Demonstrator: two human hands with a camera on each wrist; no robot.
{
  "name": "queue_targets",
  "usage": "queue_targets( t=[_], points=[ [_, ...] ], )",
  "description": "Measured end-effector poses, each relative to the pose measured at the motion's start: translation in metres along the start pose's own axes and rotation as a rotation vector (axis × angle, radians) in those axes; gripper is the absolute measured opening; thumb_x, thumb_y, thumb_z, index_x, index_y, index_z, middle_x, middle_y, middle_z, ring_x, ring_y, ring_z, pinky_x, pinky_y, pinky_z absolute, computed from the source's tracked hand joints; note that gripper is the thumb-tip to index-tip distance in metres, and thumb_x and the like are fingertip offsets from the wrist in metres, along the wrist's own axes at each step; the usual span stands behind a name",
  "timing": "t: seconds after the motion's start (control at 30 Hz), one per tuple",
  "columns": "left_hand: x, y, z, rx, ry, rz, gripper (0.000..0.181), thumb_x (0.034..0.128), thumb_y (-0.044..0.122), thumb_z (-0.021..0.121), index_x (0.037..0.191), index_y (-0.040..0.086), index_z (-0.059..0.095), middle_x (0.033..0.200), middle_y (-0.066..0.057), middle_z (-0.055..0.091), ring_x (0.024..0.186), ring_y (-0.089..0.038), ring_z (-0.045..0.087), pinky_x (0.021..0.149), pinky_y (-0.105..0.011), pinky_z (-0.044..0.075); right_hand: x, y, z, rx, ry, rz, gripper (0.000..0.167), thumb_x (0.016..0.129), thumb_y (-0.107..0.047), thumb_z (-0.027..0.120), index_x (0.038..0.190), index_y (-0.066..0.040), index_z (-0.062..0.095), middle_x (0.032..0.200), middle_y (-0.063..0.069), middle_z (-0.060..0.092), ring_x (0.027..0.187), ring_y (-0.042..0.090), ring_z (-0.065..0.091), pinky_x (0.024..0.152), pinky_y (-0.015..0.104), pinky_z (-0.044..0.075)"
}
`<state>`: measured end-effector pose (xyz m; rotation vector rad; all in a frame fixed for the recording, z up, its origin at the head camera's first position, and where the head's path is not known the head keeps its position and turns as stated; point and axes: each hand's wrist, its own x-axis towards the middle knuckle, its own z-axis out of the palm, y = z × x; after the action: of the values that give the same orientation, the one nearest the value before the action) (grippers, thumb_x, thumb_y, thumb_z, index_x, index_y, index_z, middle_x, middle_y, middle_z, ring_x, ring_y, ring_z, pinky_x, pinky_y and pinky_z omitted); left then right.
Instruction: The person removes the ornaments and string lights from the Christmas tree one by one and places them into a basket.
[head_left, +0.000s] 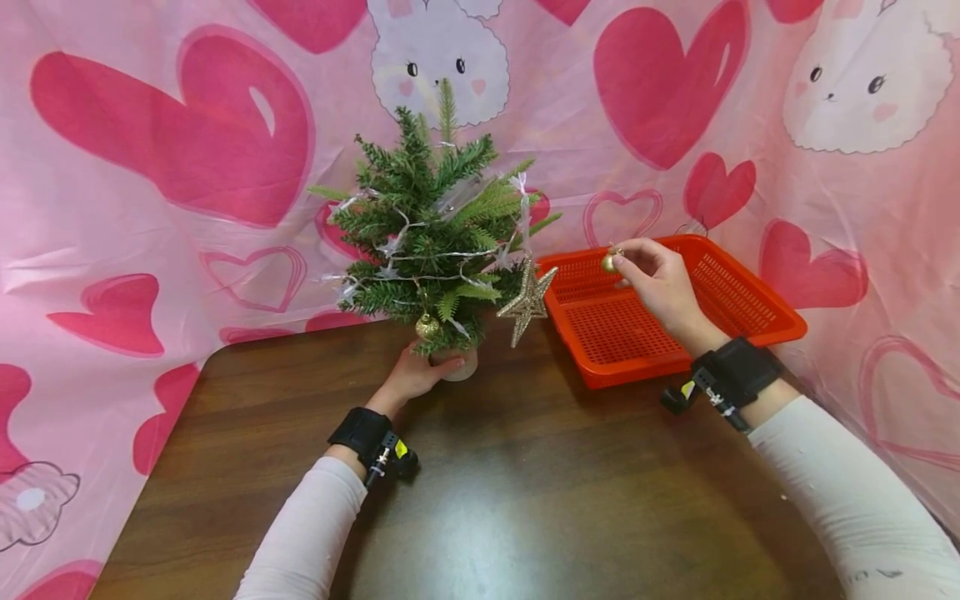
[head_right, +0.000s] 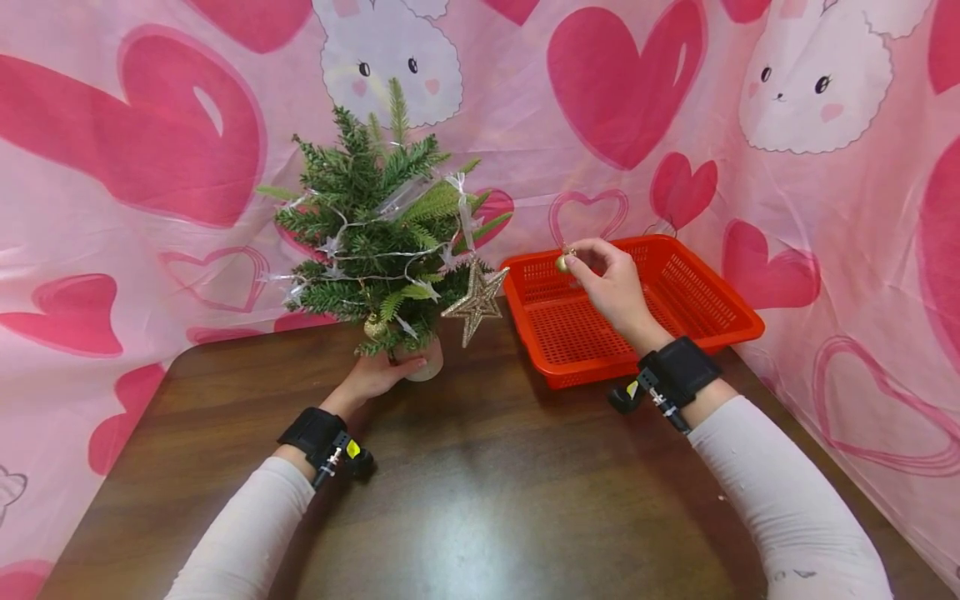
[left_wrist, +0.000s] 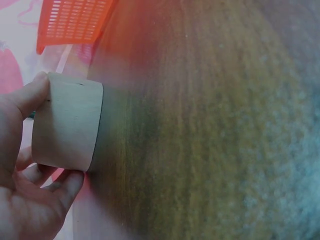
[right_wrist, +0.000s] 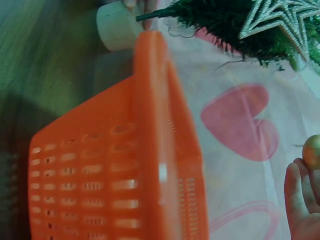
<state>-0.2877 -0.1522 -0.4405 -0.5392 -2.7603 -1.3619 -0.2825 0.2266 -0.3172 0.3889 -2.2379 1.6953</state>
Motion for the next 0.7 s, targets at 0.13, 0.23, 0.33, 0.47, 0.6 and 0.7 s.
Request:
queue_targets(
  t=[0.13,0.23,0.33,0.47,0.6,0.7],
  points=[
    [0.0,0.0,0.0,0.02,0.012,-0.006,0.055,0.0871,0.026,0.076,0.135,0.009,0.057,0.136,-0.017,0.061,0.129,-0.036,0.055,0.105,-0.052,0.044,-0.003,0.008,0.0,-0.054,-0.035,0.046,0.03,0.097,-0.023,0.063,0.117,-0.001,0.063,0.095,-0.012,0.068,0.089,0.004,0.065,0.076,0.018,0.056],
    [0.001,0.0,0.001,0.01,0.02,-0.006,0.054,0.0865,0.026,0.076,0.134,0.008,0.058,0.135,-0.018,0.061,0.128,-0.036,0.055,0.105,-0.052,0.045,-0.005,0.014,-0.001,-0.107,-0.074,0.084,0.031,0.097,-0.025,0.063,0.119,-0.002,0.063,0.099,-0.01,0.07,0.09,0.002,0.066,0.076,0.018,0.056],
    [0.0,0.001,0.001,0.004,0.022,-0.004,0.054,0.0865,0.025,0.076,0.134,0.008,0.058,0.135,-0.018,0.061,0.128,-0.036,0.055,0.104,-0.052,0.045,-0.006,0.019,-0.001,-0.158,-0.126,0.104,0.032,0.097,-0.026,0.063,0.12,-0.003,0.064,0.106,0.001,0.071,0.09,0.004,0.067,0.075,0.018,0.056],
    [-0.001,0.003,0.0,0.01,0.017,-0.01,0.055,0.087,0.026,0.076,0.135,0.008,0.056,0.136,-0.018,0.06,0.129,-0.037,0.054,0.105,-0.052,0.044,-0.006,0.026,0.0,-0.221,-0.176,0.104,0.029,0.097,-0.026,0.063,0.118,-0.005,0.064,0.112,0.014,0.069,0.09,0.004,0.067,0.076,0.019,0.057],
    [-0.001,0.003,-0.001,0.01,0.015,-0.009,0.055,0.087,0.026,0.076,0.135,0.008,0.056,0.137,-0.018,0.06,0.13,-0.037,0.054,0.105,-0.052,0.044,-0.006,0.032,0.0,-0.294,-0.215,0.103,0.026,0.097,-0.023,0.064,0.116,-0.006,0.066,0.11,0.017,0.07,0.085,0.002,0.067,0.077,0.02,0.057],
    [-0.001,0.003,-0.001,0.02,0.013,-0.006,0.056,0.0873,0.026,0.076,0.136,0.008,0.055,0.137,-0.018,0.06,0.129,-0.037,0.054,0.105,-0.052,0.044,-0.007,0.037,-0.001,-0.358,-0.255,0.116,0.025,0.097,-0.023,0.064,0.115,-0.007,0.066,0.109,0.017,0.071,0.083,0.004,0.067,0.076,0.018,0.056]
  ],
)
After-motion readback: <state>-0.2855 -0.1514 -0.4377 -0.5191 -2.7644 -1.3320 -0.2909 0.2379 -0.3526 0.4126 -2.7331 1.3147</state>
